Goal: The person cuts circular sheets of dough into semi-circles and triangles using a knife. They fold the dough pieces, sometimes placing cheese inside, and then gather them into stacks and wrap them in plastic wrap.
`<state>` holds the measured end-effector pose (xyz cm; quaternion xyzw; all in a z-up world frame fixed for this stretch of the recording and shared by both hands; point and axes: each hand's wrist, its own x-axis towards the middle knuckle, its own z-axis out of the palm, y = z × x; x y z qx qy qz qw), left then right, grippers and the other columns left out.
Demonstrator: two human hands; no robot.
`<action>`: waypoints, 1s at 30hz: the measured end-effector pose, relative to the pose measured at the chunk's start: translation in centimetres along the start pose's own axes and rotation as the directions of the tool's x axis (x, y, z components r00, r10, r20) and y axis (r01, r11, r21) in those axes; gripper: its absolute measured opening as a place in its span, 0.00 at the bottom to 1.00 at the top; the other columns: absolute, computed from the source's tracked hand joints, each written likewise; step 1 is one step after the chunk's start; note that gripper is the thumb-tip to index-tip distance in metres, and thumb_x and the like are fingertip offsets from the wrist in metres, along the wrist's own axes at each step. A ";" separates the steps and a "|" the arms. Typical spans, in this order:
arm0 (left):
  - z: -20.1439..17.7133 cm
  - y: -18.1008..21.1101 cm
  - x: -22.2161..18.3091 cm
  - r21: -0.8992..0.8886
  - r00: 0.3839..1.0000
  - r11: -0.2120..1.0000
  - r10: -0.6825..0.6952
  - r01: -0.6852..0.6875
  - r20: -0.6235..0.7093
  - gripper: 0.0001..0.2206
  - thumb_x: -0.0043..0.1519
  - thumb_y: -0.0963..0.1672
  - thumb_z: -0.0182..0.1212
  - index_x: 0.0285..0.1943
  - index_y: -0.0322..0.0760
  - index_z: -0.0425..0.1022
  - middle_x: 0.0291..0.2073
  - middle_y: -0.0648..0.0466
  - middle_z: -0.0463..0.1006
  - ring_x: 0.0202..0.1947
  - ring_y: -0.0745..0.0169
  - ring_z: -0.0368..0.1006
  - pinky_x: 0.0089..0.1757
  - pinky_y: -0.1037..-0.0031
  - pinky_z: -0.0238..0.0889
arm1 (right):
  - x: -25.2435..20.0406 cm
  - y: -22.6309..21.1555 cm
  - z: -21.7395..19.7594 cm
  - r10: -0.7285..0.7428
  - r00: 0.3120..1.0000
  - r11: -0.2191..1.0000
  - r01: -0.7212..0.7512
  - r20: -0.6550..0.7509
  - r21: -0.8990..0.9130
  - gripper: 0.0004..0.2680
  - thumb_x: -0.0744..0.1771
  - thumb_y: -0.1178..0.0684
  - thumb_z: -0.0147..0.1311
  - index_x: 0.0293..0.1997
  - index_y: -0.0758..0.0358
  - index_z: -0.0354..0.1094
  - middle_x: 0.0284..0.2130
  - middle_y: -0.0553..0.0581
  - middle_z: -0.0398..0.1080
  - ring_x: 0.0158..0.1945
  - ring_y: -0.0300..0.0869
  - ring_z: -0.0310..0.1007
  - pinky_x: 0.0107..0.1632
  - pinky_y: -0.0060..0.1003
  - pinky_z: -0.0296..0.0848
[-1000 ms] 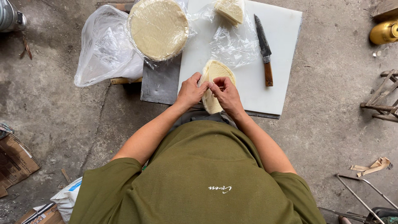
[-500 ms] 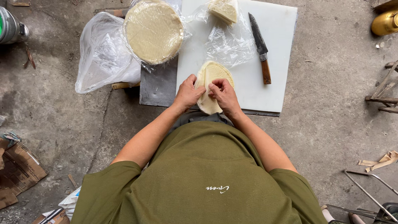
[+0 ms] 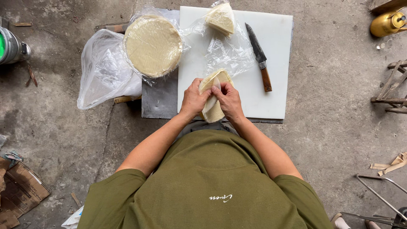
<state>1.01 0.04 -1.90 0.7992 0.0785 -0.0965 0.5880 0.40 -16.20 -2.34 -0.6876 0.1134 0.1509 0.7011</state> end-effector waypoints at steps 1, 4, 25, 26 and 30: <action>0.0 -0.3 0.3 -0.015 0.999 0.999 -0.035 0.036 0.009 0.14 0.61 0.44 0.65 0.52 0.32 0.72 0.41 0.45 0.82 0.40 0.58 0.81 0.42 0.67 0.75 | 0.1 0.4 -0.4 0.004 1.000 1.000 -0.004 -0.001 -0.014 0.11 0.69 0.50 0.59 0.50 0.68 0.71 0.40 0.55 0.75 0.41 0.34 0.73 0.47 0.29 0.75; 0.2 -1.1 1.1 -0.499 0.978 0.850 -0.208 0.171 -0.019 0.11 0.61 0.40 0.63 0.51 0.31 0.71 0.43 0.46 0.82 0.40 0.63 0.80 0.41 0.70 0.77 | 0.1 1.1 -1.6 0.035 0.999 0.999 -0.036 -0.029 -0.041 0.11 0.71 0.50 0.58 0.49 0.70 0.69 0.41 0.58 0.73 0.42 0.37 0.73 0.49 0.31 0.77; -1.2 -3.3 1.7 -0.708 0.981 0.679 -0.157 0.194 0.117 0.10 0.65 0.41 0.64 0.50 0.31 0.69 0.43 0.47 0.80 0.40 0.64 0.77 0.41 0.71 0.75 | 1.0 2.1 -1.0 -0.039 0.987 0.997 0.050 -0.159 0.064 0.12 0.71 0.46 0.56 0.48 0.67 0.69 0.36 0.50 0.73 0.37 0.30 0.68 0.41 0.26 0.72; -1.3 -4.0 1.8 -0.691 0.976 0.690 -0.173 0.218 0.134 0.11 0.64 0.41 0.64 0.51 0.30 0.68 0.43 0.47 0.80 0.40 0.64 0.77 0.41 0.71 0.75 | 1.2 2.5 -1.1 0.006 0.991 0.996 0.007 -0.137 0.093 0.12 0.71 0.46 0.57 0.48 0.68 0.68 0.36 0.51 0.72 0.36 0.31 0.68 0.39 0.27 0.72; -1.4 -5.3 1.8 -0.557 0.960 0.784 -0.194 0.275 0.201 0.15 0.61 0.38 0.63 0.56 0.29 0.67 0.45 0.45 0.79 0.41 0.62 0.78 0.41 0.71 0.76 | 1.3 2.7 -0.6 0.050 0.998 0.999 -0.051 -0.050 -0.020 0.15 0.68 0.45 0.59 0.50 0.67 0.67 0.36 0.51 0.71 0.35 0.32 0.69 0.37 0.27 0.73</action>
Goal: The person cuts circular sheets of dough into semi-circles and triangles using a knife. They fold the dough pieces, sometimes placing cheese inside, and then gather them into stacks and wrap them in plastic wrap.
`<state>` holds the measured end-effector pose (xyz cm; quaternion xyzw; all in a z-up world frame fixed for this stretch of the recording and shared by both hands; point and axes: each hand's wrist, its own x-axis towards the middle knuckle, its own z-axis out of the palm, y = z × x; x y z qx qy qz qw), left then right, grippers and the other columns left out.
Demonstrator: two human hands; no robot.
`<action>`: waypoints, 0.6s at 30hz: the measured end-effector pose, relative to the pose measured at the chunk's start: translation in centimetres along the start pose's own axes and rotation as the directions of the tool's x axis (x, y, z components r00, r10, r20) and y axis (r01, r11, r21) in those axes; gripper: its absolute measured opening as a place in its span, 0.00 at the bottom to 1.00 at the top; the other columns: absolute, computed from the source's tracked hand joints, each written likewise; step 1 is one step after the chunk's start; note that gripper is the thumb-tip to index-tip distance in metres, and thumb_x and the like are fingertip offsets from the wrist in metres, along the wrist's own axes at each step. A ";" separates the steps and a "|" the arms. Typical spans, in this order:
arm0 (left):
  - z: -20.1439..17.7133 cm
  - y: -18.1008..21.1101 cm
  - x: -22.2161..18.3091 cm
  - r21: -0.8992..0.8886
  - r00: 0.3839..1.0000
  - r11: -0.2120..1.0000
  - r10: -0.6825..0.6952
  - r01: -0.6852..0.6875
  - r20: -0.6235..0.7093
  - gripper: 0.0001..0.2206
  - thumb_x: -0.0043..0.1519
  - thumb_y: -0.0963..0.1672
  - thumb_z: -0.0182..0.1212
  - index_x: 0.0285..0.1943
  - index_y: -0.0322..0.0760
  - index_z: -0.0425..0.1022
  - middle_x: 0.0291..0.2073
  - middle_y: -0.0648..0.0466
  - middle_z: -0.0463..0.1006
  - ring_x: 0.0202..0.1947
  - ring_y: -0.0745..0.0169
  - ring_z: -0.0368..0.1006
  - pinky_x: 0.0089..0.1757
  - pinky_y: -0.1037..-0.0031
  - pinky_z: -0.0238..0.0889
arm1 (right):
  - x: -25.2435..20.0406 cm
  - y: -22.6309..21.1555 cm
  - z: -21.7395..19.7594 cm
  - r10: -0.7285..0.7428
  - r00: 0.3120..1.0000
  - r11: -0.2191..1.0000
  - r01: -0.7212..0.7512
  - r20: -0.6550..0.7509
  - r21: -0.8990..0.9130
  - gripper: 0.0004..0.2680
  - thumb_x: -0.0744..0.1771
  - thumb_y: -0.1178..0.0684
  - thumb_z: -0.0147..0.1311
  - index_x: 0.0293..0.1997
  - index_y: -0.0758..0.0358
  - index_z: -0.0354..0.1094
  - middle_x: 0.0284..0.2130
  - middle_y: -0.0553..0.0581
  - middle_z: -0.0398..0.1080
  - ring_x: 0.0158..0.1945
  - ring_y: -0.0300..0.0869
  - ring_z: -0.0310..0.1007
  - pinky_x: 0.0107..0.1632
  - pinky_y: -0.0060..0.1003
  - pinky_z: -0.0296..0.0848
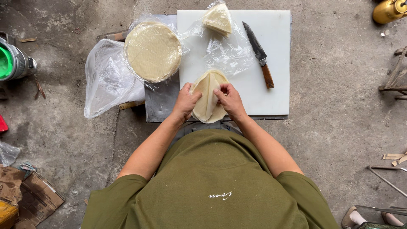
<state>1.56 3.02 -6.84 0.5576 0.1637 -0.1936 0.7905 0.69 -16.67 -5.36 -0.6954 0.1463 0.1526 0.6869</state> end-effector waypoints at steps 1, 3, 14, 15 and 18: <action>-0.1 0.1 -0.2 0.063 1.000 0.998 -0.006 0.005 0.017 0.17 0.60 0.38 0.62 0.58 0.29 0.66 0.46 0.45 0.79 0.41 0.62 0.78 0.40 0.70 0.76 | -0.1 -0.3 0.5 -0.021 1.000 0.996 0.023 0.022 -0.081 0.16 0.67 0.44 0.60 0.52 0.67 0.67 0.38 0.50 0.72 0.36 0.31 0.70 0.38 0.27 0.73; 0.1 0.7 -0.5 0.176 0.997 0.982 0.051 -0.061 0.058 0.19 0.62 0.40 0.65 0.61 0.31 0.68 0.46 0.49 0.80 0.43 0.66 0.78 0.42 0.73 0.75 | -0.4 -1.3 1.5 -0.031 1.000 0.995 0.031 0.002 -0.099 0.17 0.67 0.43 0.62 0.52 0.67 0.68 0.35 0.51 0.73 0.35 0.32 0.70 0.38 0.27 0.72; 2.9 5.5 -3.6 0.266 0.987 0.951 0.142 -0.159 0.082 0.11 0.69 0.46 0.61 0.50 0.30 0.80 0.34 0.55 0.82 0.34 0.74 0.73 0.37 0.78 0.70 | -2.3 -2.7 1.8 -0.254 0.949 0.966 0.259 -0.187 0.001 0.14 0.72 0.41 0.53 0.47 0.64 0.69 0.33 0.48 0.70 0.36 0.30 0.67 0.39 0.26 0.71; 3.0 5.9 -3.9 0.183 0.982 0.967 0.165 -0.180 0.093 0.12 0.69 0.45 0.61 0.51 0.30 0.80 0.36 0.56 0.83 0.35 0.74 0.73 0.38 0.79 0.70 | -2.3 -2.7 1.4 -0.266 0.944 0.957 0.283 -0.197 0.064 0.14 0.72 0.41 0.52 0.47 0.64 0.68 0.34 0.48 0.70 0.36 0.29 0.66 0.39 0.26 0.71; 2.7 7.7 -4.2 -0.103 0.985 0.986 0.143 -0.133 0.093 0.12 0.67 0.44 0.61 0.53 0.30 0.78 0.39 0.54 0.83 0.37 0.71 0.76 0.40 0.76 0.73 | -2.1 -3.0 0.2 -0.253 0.943 0.909 0.308 -0.216 0.282 0.13 0.72 0.43 0.52 0.47 0.64 0.67 0.35 0.49 0.71 0.37 0.30 0.68 0.39 0.26 0.72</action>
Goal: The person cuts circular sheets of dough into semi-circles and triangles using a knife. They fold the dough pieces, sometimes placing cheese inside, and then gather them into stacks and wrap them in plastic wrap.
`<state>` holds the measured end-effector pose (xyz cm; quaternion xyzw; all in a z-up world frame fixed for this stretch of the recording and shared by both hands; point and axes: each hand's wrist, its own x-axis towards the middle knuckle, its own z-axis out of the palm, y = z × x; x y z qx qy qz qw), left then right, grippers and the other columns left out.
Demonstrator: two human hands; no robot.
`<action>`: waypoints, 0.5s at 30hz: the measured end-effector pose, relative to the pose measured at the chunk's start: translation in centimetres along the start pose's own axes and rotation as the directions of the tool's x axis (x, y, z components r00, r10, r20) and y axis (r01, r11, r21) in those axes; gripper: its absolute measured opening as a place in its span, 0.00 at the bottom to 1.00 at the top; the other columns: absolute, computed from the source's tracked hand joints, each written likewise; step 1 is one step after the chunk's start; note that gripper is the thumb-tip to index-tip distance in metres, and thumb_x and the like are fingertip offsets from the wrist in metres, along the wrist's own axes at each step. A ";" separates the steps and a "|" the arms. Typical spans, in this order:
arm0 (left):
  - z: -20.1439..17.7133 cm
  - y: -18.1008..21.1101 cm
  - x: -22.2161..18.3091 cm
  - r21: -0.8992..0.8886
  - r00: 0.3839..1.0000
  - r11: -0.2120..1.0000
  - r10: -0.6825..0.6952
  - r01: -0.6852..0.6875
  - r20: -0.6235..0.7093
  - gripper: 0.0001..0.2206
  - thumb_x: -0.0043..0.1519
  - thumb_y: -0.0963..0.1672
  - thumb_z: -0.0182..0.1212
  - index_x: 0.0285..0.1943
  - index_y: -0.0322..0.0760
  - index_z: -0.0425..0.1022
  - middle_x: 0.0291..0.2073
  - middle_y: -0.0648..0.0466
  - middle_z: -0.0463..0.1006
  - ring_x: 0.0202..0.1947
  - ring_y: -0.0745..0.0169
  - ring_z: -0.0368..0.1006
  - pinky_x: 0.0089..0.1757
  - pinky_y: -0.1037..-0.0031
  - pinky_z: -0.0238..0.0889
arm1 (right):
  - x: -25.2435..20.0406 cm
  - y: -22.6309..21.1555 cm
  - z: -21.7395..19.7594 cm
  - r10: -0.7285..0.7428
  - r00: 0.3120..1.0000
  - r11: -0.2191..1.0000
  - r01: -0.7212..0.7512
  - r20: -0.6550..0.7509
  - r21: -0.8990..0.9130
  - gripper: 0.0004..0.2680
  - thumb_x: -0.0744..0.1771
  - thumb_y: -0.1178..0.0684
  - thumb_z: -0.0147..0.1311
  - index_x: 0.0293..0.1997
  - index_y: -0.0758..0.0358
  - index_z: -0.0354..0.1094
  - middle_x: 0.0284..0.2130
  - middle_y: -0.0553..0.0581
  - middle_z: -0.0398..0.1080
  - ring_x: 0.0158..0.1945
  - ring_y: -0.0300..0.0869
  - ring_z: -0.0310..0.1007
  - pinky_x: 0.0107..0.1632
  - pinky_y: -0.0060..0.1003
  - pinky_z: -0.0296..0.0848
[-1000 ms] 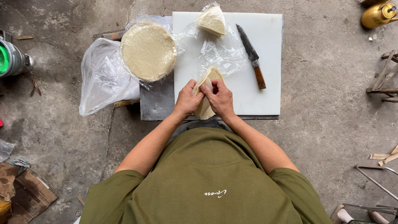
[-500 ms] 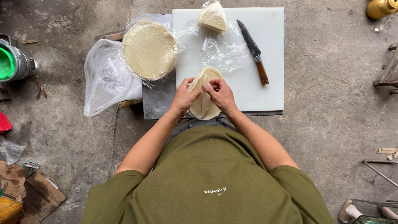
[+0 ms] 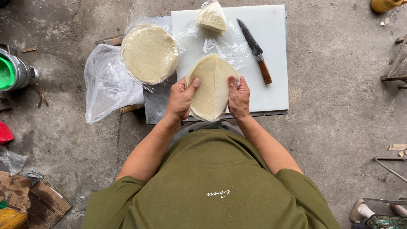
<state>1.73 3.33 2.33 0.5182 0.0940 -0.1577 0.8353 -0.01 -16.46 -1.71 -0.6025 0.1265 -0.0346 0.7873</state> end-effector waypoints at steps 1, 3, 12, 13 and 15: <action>-0.1 0.6 -0.1 -0.104 1.000 0.994 -0.025 0.024 -0.003 0.12 0.67 0.44 0.61 0.53 0.29 0.77 0.39 0.53 0.84 0.37 0.69 0.77 0.41 0.74 0.74 | 0.1 -0.3 -0.3 0.012 1.000 0.997 -0.012 -0.007 0.078 0.12 0.72 0.43 0.53 0.47 0.65 0.67 0.36 0.49 0.72 0.37 0.30 0.69 0.40 0.26 0.73; -0.4 1.6 -0.5 -0.168 1.000 0.985 0.027 -0.029 -0.015 0.12 0.69 0.43 0.61 0.56 0.28 0.76 0.43 0.52 0.83 0.41 0.68 0.77 0.45 0.73 0.73 | 0.4 -0.7 -0.9 0.045 0.998 0.980 -0.034 -0.052 0.195 0.12 0.71 0.44 0.54 0.48 0.65 0.67 0.37 0.51 0.73 0.38 0.31 0.71 0.42 0.28 0.75; -0.1 3.8 -2.4 -0.276 0.982 0.947 0.134 -0.166 -0.131 0.13 0.68 0.42 0.62 0.59 0.28 0.74 0.49 0.50 0.82 0.47 0.65 0.78 0.50 0.71 0.73 | 0.7 -2.1 -2.8 0.018 0.989 0.936 0.035 -0.146 0.350 0.11 0.71 0.47 0.56 0.48 0.65 0.67 0.40 0.54 0.75 0.41 0.34 0.75 0.46 0.31 0.78; -0.3 4.0 -2.5 -0.268 0.980 0.948 0.137 -0.172 -0.142 0.13 0.68 0.42 0.62 0.59 0.28 0.74 0.49 0.50 0.82 0.47 0.65 0.78 0.50 0.72 0.73 | 0.6 -2.2 -3.1 0.032 0.987 0.939 0.024 -0.156 0.343 0.11 0.71 0.47 0.55 0.48 0.65 0.67 0.40 0.54 0.75 0.41 0.34 0.75 0.45 0.32 0.79; -0.9 4.4 -2.6 -0.180 0.973 0.966 0.155 -0.186 -0.171 0.12 0.69 0.42 0.61 0.57 0.27 0.75 0.47 0.48 0.83 0.45 0.64 0.78 0.49 0.71 0.74 | 0.3 -2.2 -3.5 0.085 0.980 0.944 -0.021 -0.180 0.329 0.11 0.70 0.46 0.55 0.47 0.64 0.67 0.39 0.54 0.75 0.40 0.35 0.76 0.44 0.32 0.80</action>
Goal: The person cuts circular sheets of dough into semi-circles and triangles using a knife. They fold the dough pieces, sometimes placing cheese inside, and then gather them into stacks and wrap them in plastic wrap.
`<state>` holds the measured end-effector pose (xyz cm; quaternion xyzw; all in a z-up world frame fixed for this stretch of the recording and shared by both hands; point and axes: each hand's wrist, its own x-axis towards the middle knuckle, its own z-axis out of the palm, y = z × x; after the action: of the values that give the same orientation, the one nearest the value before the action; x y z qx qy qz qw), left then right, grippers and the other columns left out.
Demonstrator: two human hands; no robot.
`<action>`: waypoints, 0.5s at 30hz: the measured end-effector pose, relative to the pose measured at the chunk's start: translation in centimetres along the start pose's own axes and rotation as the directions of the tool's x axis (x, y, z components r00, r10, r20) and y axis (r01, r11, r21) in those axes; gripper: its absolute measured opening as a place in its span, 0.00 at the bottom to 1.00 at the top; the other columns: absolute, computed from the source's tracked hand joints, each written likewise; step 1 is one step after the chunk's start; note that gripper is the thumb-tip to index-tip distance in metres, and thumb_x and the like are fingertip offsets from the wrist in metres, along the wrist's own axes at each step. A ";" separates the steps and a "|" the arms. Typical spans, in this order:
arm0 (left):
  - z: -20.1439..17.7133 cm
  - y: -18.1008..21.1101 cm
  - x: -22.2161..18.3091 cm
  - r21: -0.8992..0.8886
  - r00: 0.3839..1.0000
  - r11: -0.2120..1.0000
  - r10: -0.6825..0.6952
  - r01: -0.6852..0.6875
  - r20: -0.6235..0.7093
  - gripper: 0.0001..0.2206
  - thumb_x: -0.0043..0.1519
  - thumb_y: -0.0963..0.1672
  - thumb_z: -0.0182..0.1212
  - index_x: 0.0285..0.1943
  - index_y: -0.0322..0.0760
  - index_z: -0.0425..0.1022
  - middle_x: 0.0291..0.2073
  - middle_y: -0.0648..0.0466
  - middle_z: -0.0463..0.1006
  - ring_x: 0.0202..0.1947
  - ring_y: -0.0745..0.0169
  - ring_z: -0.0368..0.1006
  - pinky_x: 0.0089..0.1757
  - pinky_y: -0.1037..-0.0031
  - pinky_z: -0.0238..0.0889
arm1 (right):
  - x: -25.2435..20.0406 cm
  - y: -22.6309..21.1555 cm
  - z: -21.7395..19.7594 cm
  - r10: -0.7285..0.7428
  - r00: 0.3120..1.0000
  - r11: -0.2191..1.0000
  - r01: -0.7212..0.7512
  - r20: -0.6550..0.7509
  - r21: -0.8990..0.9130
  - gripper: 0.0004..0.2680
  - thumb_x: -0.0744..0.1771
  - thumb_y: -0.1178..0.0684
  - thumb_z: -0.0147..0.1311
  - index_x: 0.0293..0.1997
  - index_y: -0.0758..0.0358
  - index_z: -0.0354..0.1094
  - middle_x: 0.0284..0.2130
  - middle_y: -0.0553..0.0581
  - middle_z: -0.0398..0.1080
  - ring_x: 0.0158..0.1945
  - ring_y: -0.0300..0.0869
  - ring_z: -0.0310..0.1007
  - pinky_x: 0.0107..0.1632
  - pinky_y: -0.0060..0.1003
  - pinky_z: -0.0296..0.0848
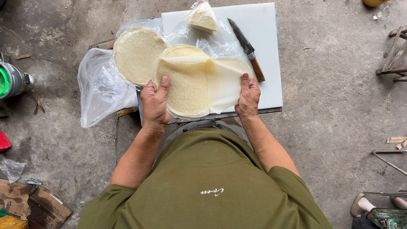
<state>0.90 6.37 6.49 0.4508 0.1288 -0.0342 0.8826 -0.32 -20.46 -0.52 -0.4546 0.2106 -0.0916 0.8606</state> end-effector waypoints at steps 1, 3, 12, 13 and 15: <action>-0.3 0.4 0.1 0.044 1.000 0.999 0.013 -0.013 -0.012 0.11 0.69 0.42 0.61 0.56 0.27 0.75 0.46 0.47 0.83 0.45 0.63 0.79 0.49 0.71 0.75 | 0.0 -0.1 -0.2 0.021 1.000 1.000 -0.021 -0.020 -0.011 0.10 0.70 0.46 0.55 0.46 0.64 0.67 0.38 0.54 0.75 0.40 0.35 0.76 0.44 0.32 0.80; -1.0 1.3 0.6 0.072 1.000 0.997 0.006 -0.004 -0.031 0.11 0.69 0.42 0.61 0.55 0.27 0.76 0.45 0.47 0.83 0.44 0.63 0.79 0.47 0.71 0.76 | 0.0 -0.2 -0.7 0.013 0.999 1.000 -0.014 -0.035 -0.014 0.11 0.70 0.46 0.55 0.47 0.64 0.67 0.38 0.53 0.75 0.40 0.34 0.76 0.44 0.31 0.81; -4.2 4.5 1.2 0.074 0.996 0.994 -0.084 0.086 -0.025 0.12 0.68 0.41 0.62 0.58 0.26 0.74 0.48 0.47 0.82 0.45 0.62 0.79 0.49 0.70 0.75 | -1.5 -2.5 -3.6 0.015 0.995 1.000 -0.017 -0.100 -0.015 0.09 0.70 0.48 0.57 0.45 0.62 0.66 0.36 0.52 0.74 0.37 0.34 0.75 0.41 0.31 0.79; -4.4 4.7 1.2 0.072 0.994 0.992 -0.102 0.104 -0.029 0.13 0.68 0.41 0.62 0.58 0.26 0.74 0.48 0.46 0.82 0.45 0.62 0.80 0.49 0.69 0.75 | -1.7 -3.1 -3.7 0.024 0.993 1.000 -0.026 -0.115 -0.017 0.09 0.69 0.48 0.57 0.45 0.62 0.67 0.36 0.52 0.75 0.37 0.34 0.76 0.41 0.31 0.80; -4.8 4.7 1.2 0.075 0.994 0.991 -0.106 0.108 -0.032 0.13 0.68 0.41 0.62 0.59 0.27 0.73 0.49 0.47 0.82 0.46 0.62 0.79 0.49 0.70 0.75 | -2.0 -4.7 -3.8 -0.011 0.989 0.998 0.003 -0.149 -0.056 0.09 0.69 0.47 0.56 0.43 0.61 0.67 0.34 0.53 0.75 0.36 0.37 0.78 0.38 0.34 0.82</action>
<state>1.97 13.11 7.17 0.4771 0.1639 -0.0802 0.8597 -3.61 -25.26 2.00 -0.4710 0.2752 -0.1224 0.8291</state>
